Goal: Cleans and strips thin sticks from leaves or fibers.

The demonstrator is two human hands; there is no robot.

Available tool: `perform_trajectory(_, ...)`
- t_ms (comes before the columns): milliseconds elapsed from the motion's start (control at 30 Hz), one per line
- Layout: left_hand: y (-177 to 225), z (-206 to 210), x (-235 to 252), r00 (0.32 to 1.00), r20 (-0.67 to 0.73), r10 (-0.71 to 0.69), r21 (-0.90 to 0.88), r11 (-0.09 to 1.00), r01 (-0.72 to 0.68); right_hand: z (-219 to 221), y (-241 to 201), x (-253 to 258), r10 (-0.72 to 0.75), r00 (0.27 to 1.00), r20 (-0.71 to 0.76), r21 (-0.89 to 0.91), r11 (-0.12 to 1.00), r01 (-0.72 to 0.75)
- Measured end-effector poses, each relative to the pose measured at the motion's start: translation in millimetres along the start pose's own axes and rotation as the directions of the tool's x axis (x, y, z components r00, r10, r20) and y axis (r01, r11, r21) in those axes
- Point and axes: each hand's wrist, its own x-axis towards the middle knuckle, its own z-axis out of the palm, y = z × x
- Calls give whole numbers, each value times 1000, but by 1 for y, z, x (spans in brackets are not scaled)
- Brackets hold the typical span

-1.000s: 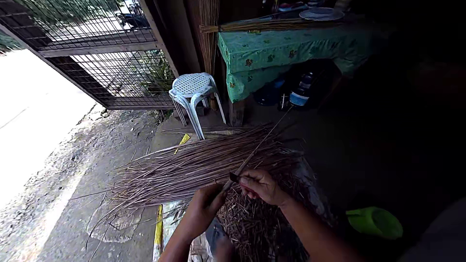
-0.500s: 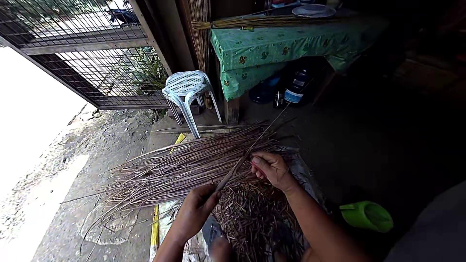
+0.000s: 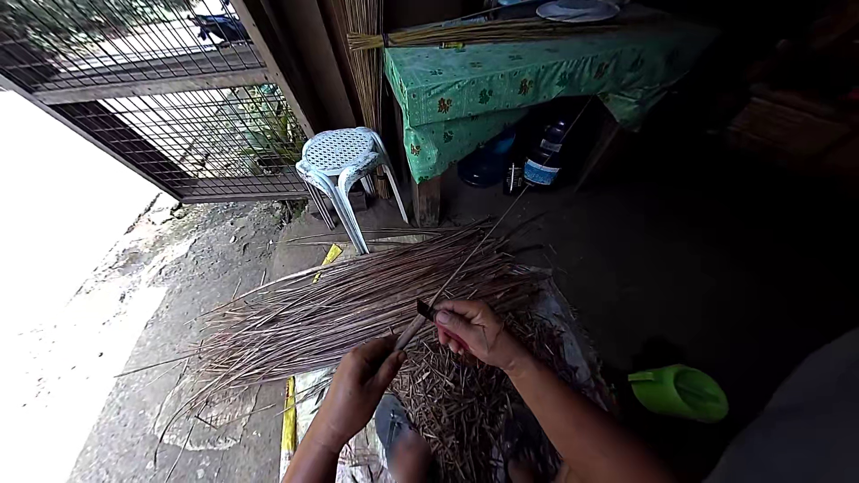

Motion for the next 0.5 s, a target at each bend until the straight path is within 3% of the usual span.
perform_trajectory(200, 2, 0, 1, 1000, 19, 5, -24, 1000, -5, -22, -6, 4, -105, 968, -230, -110, 991, 81)
perform_trajectory(333, 1, -2, -1, 999, 44, 3, -30, 1000, -2, -33, -9, 6, -67, 933, -354, -18, 998, 65)
perform_trajectory(400, 1, -2, 1, 998, 67, 19, -27, 999, -17, -32, -9, 4, -41, 959, -282, 15, 999, 46)
perform_trajectory(500, 2, -1, 1, 994, 100, 40, -37, 999, -36, -19, -6, 0, -1, 999, -35, 60, 998, 3)
